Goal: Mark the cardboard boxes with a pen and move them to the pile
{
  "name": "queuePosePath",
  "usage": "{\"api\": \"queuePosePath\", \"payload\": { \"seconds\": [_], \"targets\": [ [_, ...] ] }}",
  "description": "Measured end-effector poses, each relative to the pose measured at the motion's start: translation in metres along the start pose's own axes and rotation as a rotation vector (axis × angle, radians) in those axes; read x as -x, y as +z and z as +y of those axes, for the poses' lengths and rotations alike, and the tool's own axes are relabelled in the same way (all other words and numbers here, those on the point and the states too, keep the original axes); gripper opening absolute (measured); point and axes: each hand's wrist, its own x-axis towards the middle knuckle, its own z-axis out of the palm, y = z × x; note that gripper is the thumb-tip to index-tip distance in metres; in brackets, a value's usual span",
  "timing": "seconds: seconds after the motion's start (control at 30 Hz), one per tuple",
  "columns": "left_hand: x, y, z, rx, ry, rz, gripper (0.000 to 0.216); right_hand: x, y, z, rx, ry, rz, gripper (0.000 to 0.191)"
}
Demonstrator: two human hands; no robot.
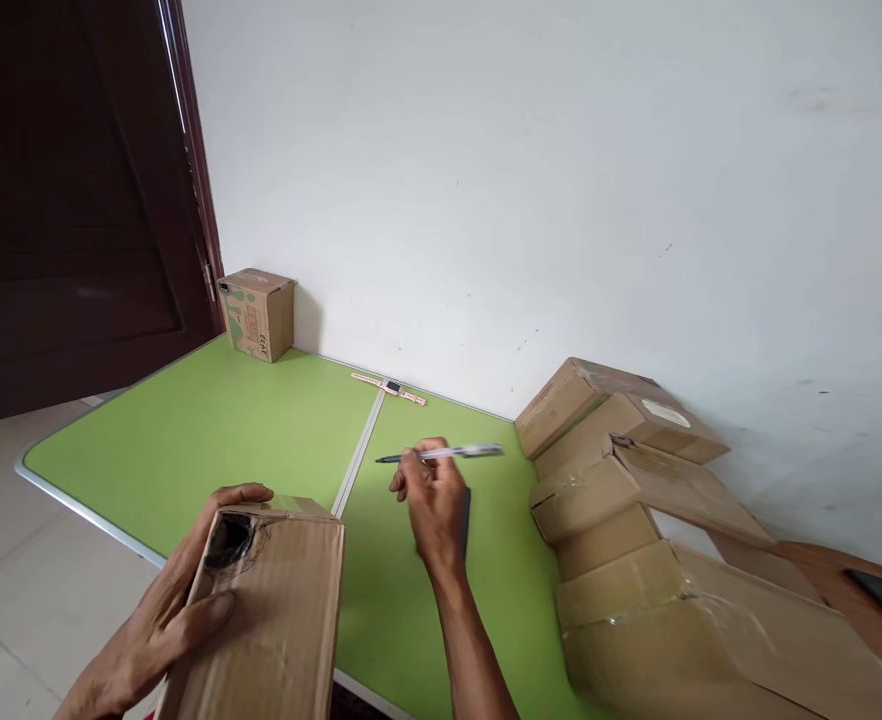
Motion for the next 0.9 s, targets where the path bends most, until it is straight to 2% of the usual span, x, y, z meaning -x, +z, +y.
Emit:
{"api": "queuePosePath", "payload": {
  "seconds": [0.07, 0.13, 0.2, 0.23, 0.33, 0.47, 0.7, 0.9],
  "targets": [
    [-0.001, 0.004, 0.005, 0.003, 0.026, -0.001, 0.067, 0.016, -0.009, -0.042, -0.199, 0.024, 0.045, 0.023],
    [-0.003, 0.008, 0.011, -0.006, 0.049, -0.01, 0.066, 0.04, -0.011, -0.081, -0.55, 0.075, 0.036, 0.018],
    [-0.005, 0.013, 0.019, -0.026, 0.078, -0.014, 0.066, 0.065, -0.008, -0.106, -0.711, 0.102, 0.008, 0.016],
    [-0.006, 0.016, 0.022, -0.039, 0.091, -0.014, 0.066, 0.076, -0.005, -0.113, -0.72, 0.106, 0.0, 0.016],
    [-0.008, 0.02, 0.031, -0.069, 0.143, 0.002, 0.066, 0.103, 0.009, -0.113, -0.596, 0.089, 0.035, 0.014],
    [-0.009, 0.019, 0.038, -0.065, 0.159, 0.013, 0.065, 0.119, 0.025, -0.106, -0.421, 0.021, 0.105, 0.009],
    [-0.011, 0.018, 0.033, -0.055, 0.185, 0.018, 0.069, 0.118, 0.035, -0.124, -0.319, -0.072, 0.077, 0.008],
    [-0.009, 0.017, 0.032, -0.058, 0.177, 0.027, 0.071, 0.116, 0.037, -0.12, -0.272, -0.12, 0.033, 0.011]
  ]
}}
